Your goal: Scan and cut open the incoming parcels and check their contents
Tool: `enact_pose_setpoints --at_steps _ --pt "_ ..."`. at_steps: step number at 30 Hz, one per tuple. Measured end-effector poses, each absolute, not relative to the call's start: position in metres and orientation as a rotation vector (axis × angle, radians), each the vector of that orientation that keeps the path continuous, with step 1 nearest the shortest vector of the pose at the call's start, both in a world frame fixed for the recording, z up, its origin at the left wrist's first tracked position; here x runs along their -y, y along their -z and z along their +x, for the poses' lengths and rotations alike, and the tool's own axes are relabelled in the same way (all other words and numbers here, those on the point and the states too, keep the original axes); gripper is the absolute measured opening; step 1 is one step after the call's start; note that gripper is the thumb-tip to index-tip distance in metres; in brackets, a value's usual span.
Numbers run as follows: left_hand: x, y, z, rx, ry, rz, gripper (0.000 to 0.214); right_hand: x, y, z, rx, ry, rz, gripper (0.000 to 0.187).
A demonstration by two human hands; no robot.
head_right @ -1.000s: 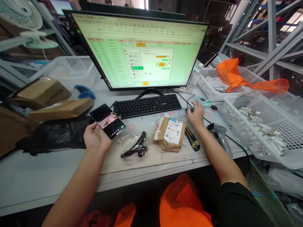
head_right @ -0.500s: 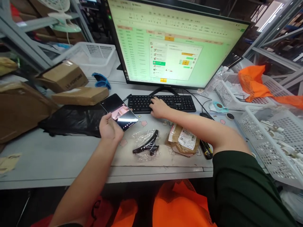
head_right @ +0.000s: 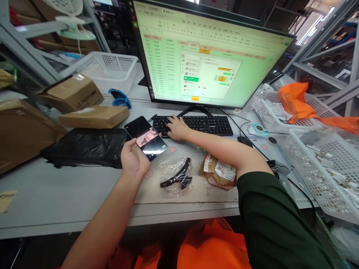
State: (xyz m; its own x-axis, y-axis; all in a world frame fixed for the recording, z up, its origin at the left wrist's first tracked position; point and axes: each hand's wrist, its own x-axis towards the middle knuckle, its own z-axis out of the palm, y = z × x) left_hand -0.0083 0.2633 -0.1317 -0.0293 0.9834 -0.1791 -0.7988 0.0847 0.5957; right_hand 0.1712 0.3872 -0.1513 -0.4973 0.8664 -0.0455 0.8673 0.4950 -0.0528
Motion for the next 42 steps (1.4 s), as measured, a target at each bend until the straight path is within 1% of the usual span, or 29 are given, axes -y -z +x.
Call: enact_pose_setpoints --at_steps 2,5,8,12,18,24,28,32,35,38,40,42 --pt "-0.263 0.132 -0.009 -0.619 -1.441 0.375 0.05 -0.388 0.154 0.17 -2.764 0.134 1.526 0.053" --pt "-0.262 0.131 -0.008 -0.604 -1.418 0.368 0.048 -0.389 0.154 0.168 -2.774 0.224 1.499 0.058" --pt "-0.263 0.131 -0.007 -0.605 -1.422 0.348 0.048 -0.387 0.152 0.17 -2.756 0.226 1.511 0.061" --pt "-0.263 0.131 -0.007 -0.615 -1.421 0.363 0.049 -0.376 0.147 0.179 -2.677 0.163 1.55 0.056" --pt "-0.264 0.132 -0.008 -0.575 -1.407 0.356 0.05 -0.365 0.145 0.193 -2.599 0.084 1.533 0.06" --pt "-0.267 0.135 -0.01 -0.57 -1.45 0.382 0.046 -0.366 0.141 0.234 -2.534 0.056 1.558 0.052" --pt "-0.265 0.135 -0.009 -0.557 -1.438 0.414 0.047 -0.362 0.143 0.271 -2.515 0.083 1.558 0.06" --pt "-0.264 0.134 -0.008 -0.555 -1.43 0.403 0.049 -0.356 0.144 0.278 -2.506 0.06 1.552 0.064" --pt "-0.265 0.135 -0.008 -0.571 -1.431 0.393 0.046 -0.353 0.14 0.27 -2.481 0.03 1.564 0.063" --pt "-0.267 0.136 -0.009 -0.59 -1.43 0.391 0.042 -0.355 0.136 0.26 -2.469 0.008 1.558 0.057" --pt "-0.267 0.136 -0.009 -0.585 -1.426 0.393 0.042 -0.358 0.136 0.252 -2.495 -0.026 1.566 0.051" --pt "-0.267 0.137 -0.009 -0.573 -1.417 0.39 0.045 -0.364 0.137 0.239 -2.565 -0.054 1.57 0.05"
